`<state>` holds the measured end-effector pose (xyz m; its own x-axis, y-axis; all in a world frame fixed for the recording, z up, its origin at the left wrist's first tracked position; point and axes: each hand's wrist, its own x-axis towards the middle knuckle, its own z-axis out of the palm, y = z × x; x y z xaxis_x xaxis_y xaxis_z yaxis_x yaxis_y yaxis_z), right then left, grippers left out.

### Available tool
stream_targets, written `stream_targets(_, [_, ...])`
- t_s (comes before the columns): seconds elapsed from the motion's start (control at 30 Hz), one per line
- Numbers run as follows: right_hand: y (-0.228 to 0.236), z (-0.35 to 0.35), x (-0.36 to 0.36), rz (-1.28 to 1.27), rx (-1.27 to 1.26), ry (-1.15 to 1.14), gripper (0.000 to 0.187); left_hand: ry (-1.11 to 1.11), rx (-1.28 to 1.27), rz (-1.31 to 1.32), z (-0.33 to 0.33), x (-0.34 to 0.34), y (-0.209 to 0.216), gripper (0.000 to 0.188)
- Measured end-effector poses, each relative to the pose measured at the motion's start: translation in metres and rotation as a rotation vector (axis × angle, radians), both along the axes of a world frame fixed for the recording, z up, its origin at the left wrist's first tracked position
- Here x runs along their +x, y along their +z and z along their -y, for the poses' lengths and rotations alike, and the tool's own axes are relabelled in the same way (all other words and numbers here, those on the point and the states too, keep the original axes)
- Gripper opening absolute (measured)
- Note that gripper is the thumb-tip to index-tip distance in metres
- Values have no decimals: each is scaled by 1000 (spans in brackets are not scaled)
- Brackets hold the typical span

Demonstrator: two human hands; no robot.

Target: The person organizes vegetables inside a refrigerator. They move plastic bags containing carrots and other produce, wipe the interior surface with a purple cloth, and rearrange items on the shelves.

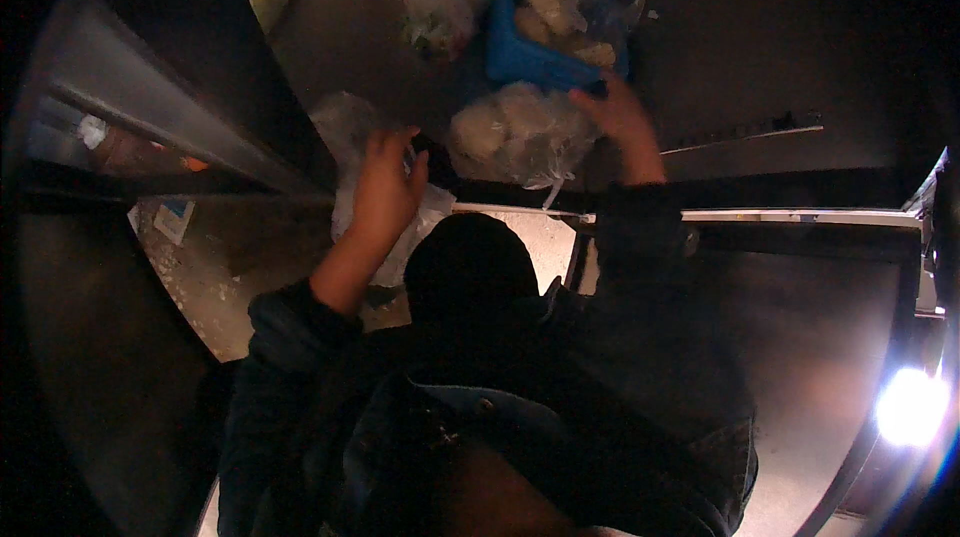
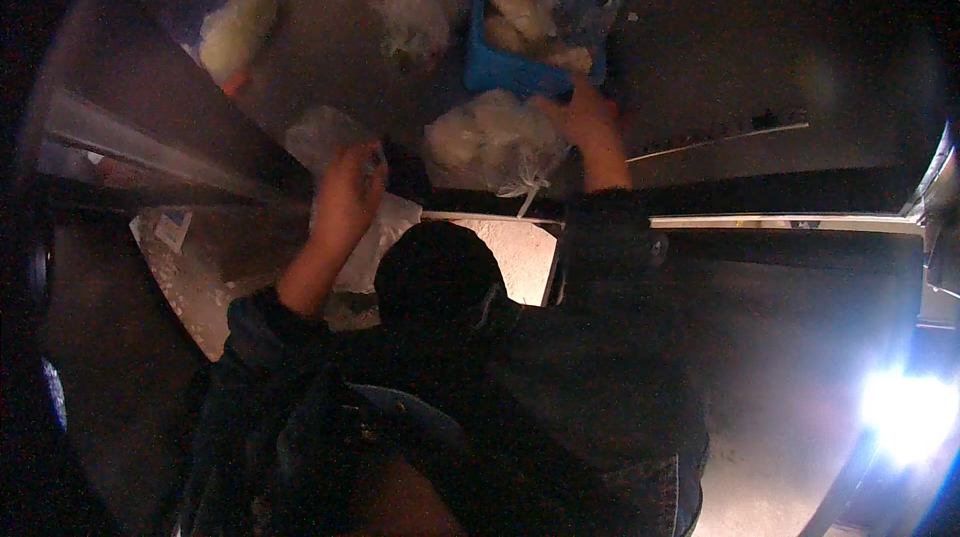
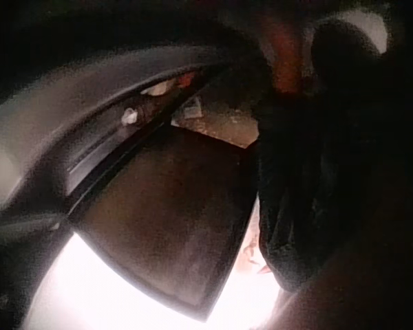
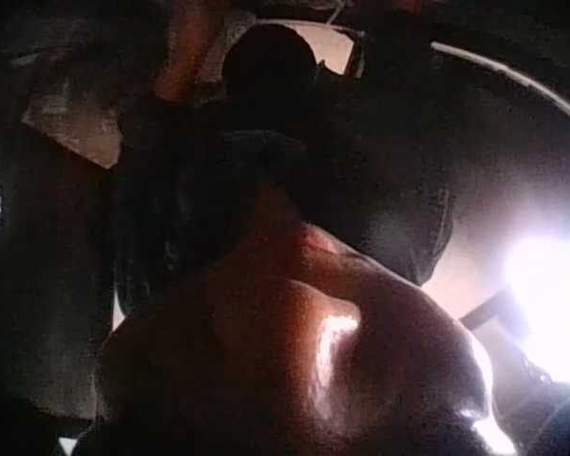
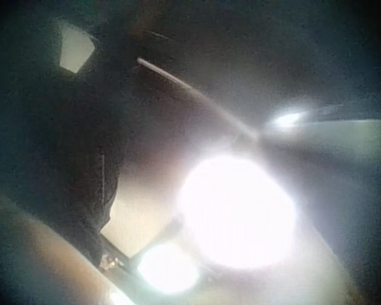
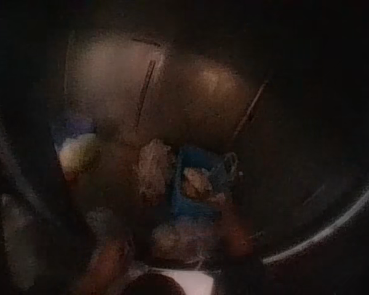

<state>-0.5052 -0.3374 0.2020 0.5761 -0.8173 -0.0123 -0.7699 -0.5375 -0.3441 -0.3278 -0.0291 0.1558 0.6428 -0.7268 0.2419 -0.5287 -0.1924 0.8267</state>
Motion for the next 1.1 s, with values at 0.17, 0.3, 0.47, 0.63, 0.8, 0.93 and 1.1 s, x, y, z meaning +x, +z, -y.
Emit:
stream_targets(0.17, [-81, -48, -37, 186, -360, 247, 78, -51, -31, -73, 12, -7, -2, 33])
stream_targets(0.3, [-118, -82, -20, 100, -312, -122, 70, -41, 41, -100, 4, -5, 3, 32])
stream_targets(0.47, [-104, -16, -49, -389, -779, 351, 33, -73, -30, -29, 7, -2, -4, 32])
stream_targets(0.63, [35, -27, 13, 921, 263, -7, 17, -21, -3, 62, 0, 7, -13, 32])
stream_targets(0.8, [92, -23, 4, 1066, 508, 314, 18, -73, 17, -236, 8, 6, -6, 32])
stream_targets(0.93, [121, -19, 1, 681, -205, 552, 20, -53, -63, -132, 8, 17, -30, 31])
stream_targets(1.1, [145, 13, 17, 604, -240, 290, 27, -22, -9, -121, -2, 19, -30, 31])
